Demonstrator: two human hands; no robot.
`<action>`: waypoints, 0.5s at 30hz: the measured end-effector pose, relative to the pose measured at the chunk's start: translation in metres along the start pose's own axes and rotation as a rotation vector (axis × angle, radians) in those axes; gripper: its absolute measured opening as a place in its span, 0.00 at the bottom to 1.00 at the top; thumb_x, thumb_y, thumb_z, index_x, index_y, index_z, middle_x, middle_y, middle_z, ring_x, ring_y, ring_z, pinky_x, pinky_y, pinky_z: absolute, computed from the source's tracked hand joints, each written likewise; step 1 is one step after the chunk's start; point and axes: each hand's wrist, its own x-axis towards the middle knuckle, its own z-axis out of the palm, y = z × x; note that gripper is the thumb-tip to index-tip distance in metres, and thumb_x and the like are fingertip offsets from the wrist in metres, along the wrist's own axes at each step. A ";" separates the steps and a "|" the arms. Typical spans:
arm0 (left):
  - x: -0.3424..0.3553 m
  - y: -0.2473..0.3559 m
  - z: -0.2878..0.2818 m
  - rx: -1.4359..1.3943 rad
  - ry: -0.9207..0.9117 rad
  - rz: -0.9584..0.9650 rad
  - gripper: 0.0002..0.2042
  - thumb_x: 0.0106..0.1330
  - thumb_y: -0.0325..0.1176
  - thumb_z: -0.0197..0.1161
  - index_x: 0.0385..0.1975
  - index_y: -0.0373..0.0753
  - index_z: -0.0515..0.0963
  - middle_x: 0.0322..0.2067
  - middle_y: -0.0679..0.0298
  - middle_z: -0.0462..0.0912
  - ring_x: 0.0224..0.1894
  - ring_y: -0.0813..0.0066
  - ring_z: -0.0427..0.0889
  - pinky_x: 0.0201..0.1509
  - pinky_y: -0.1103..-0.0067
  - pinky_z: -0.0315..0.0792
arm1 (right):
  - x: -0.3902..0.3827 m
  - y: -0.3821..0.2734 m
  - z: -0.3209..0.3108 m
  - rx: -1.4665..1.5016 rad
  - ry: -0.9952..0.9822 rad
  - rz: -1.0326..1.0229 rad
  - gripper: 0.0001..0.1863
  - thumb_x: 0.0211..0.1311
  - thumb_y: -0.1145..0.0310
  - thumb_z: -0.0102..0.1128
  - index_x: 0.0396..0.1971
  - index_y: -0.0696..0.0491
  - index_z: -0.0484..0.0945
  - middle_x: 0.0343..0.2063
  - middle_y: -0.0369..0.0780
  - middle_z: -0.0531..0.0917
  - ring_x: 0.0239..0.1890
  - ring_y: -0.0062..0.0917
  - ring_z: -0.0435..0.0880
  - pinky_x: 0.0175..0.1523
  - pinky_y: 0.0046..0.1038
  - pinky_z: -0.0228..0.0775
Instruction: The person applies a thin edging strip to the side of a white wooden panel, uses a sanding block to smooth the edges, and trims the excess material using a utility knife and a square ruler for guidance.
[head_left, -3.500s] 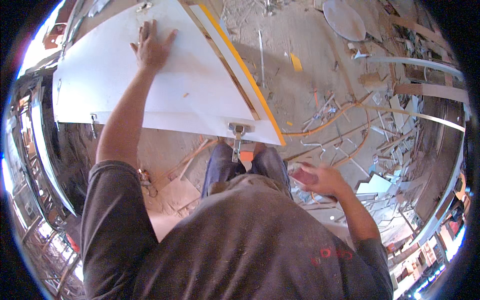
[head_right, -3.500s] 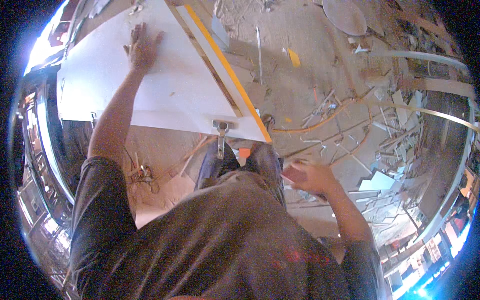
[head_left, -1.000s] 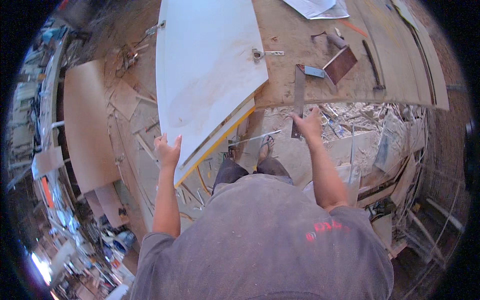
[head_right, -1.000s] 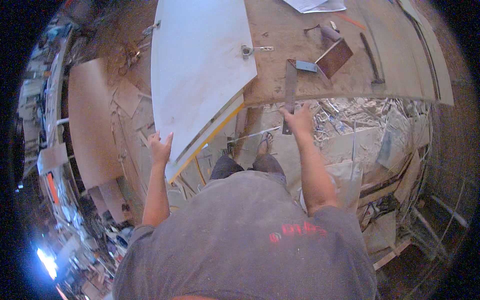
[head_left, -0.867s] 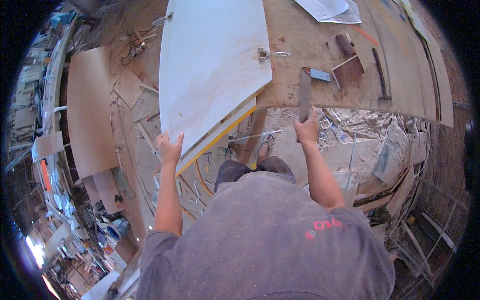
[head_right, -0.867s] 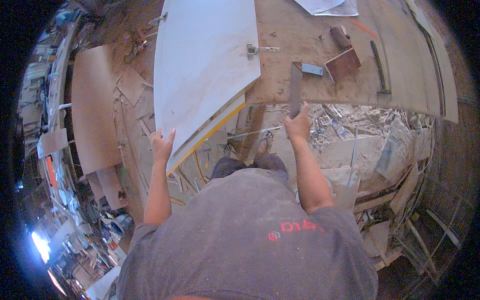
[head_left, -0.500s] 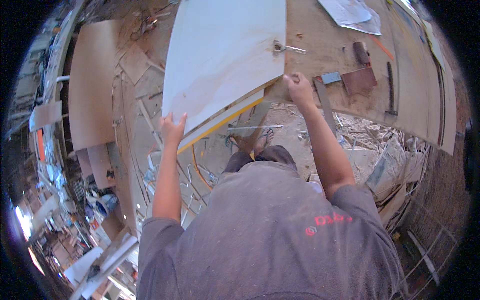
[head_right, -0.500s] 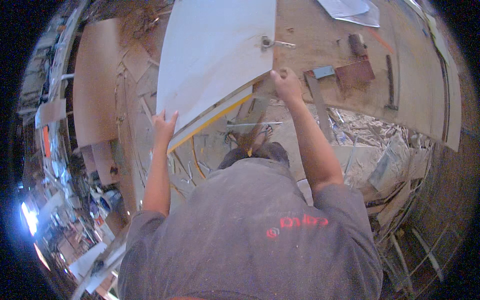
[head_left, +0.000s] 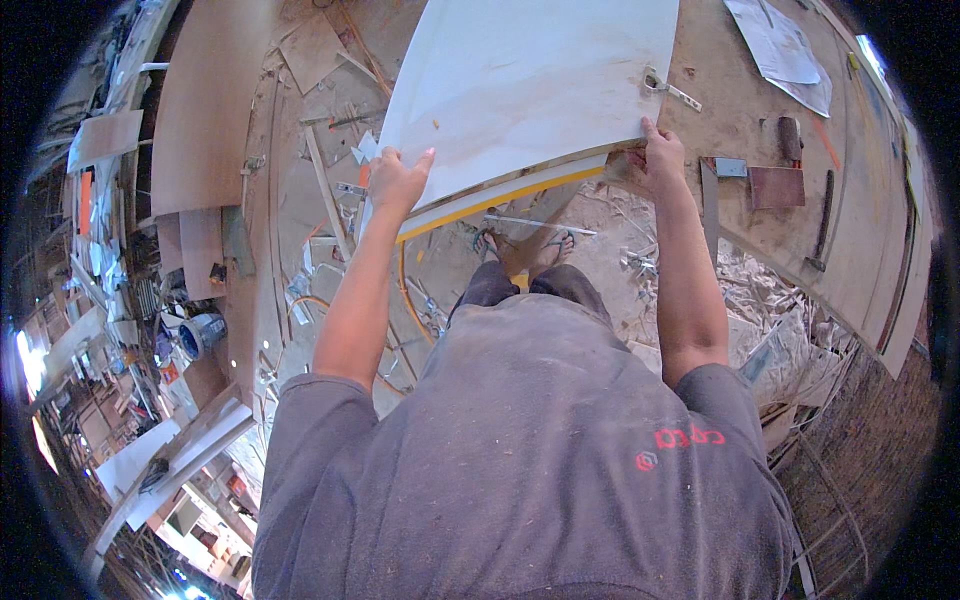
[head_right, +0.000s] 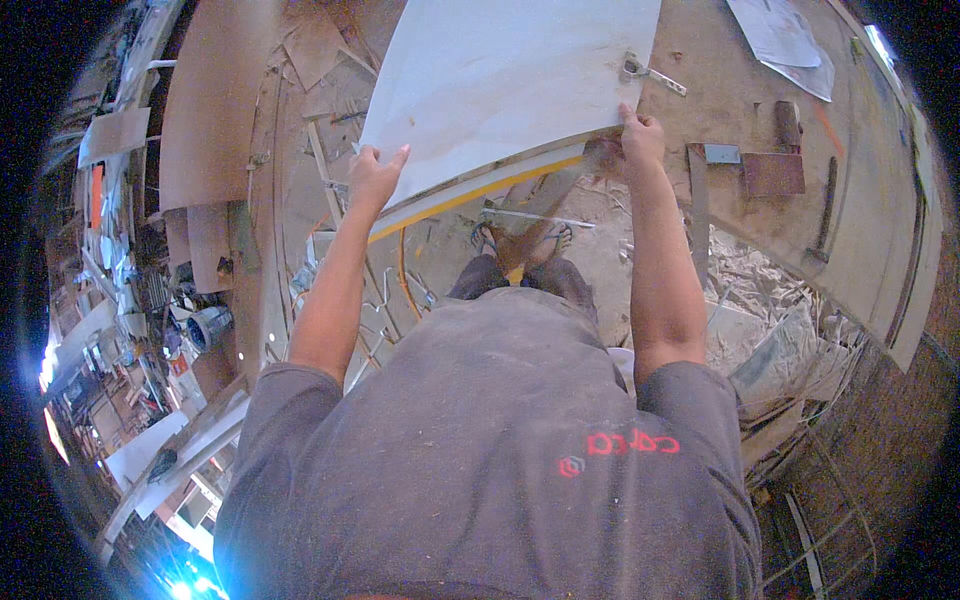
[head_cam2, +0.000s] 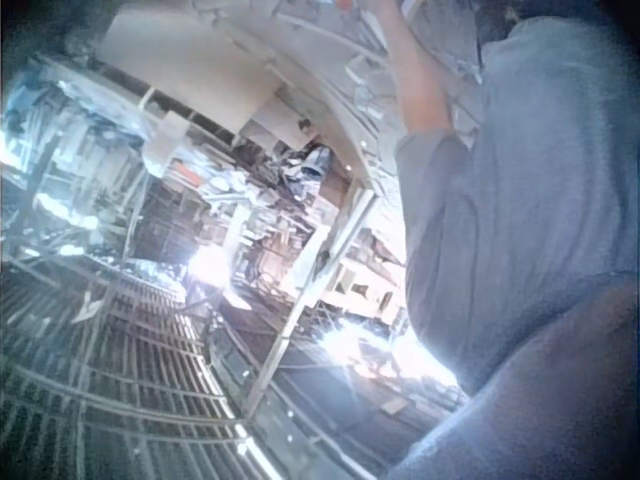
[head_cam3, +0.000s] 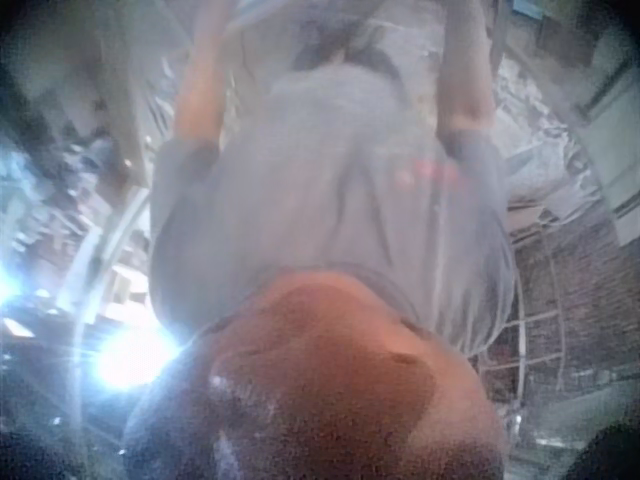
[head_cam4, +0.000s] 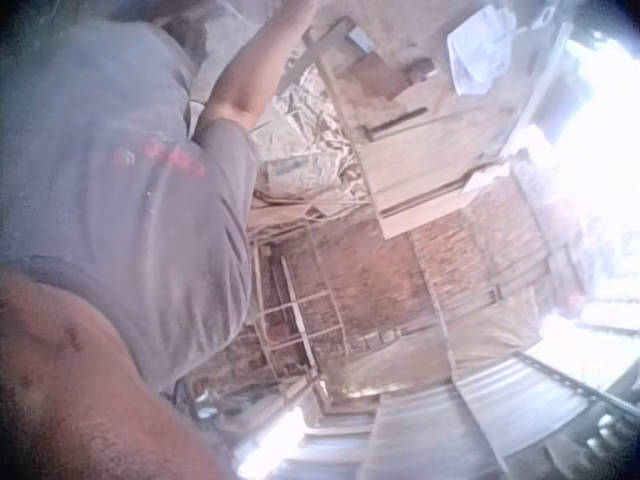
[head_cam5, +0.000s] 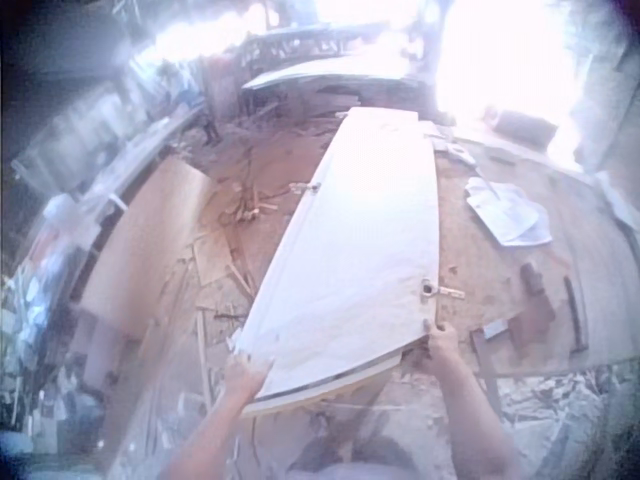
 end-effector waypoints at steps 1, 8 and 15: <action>-0.001 0.000 -0.002 0.002 0.001 -0.004 0.39 0.59 0.62 0.70 0.54 0.29 0.74 0.54 0.41 0.79 0.60 0.45 0.78 0.63 0.59 0.72 | -0.008 -0.002 0.004 0.018 0.005 0.007 0.23 0.71 0.54 0.67 0.50 0.58 0.75 0.39 0.41 0.83 0.29 0.25 0.83 0.31 0.28 0.80; -0.006 -0.029 0.010 -0.228 0.084 0.000 0.36 0.57 0.59 0.73 0.51 0.32 0.72 0.50 0.44 0.83 0.55 0.46 0.82 0.59 0.58 0.73 | -0.029 0.001 -0.006 0.008 -0.033 -0.017 0.21 0.72 0.54 0.66 0.49 0.56 0.74 0.36 0.40 0.82 0.31 0.25 0.83 0.33 0.30 0.81; -0.040 -0.035 0.006 -0.117 0.023 -0.026 0.36 0.55 0.55 0.76 0.52 0.30 0.71 0.52 0.43 0.77 0.57 0.44 0.77 0.61 0.59 0.71 | -0.041 0.033 -0.024 -0.026 -0.062 0.018 0.23 0.72 0.53 0.65 0.51 0.57 0.73 0.36 0.41 0.82 0.31 0.27 0.83 0.34 0.32 0.81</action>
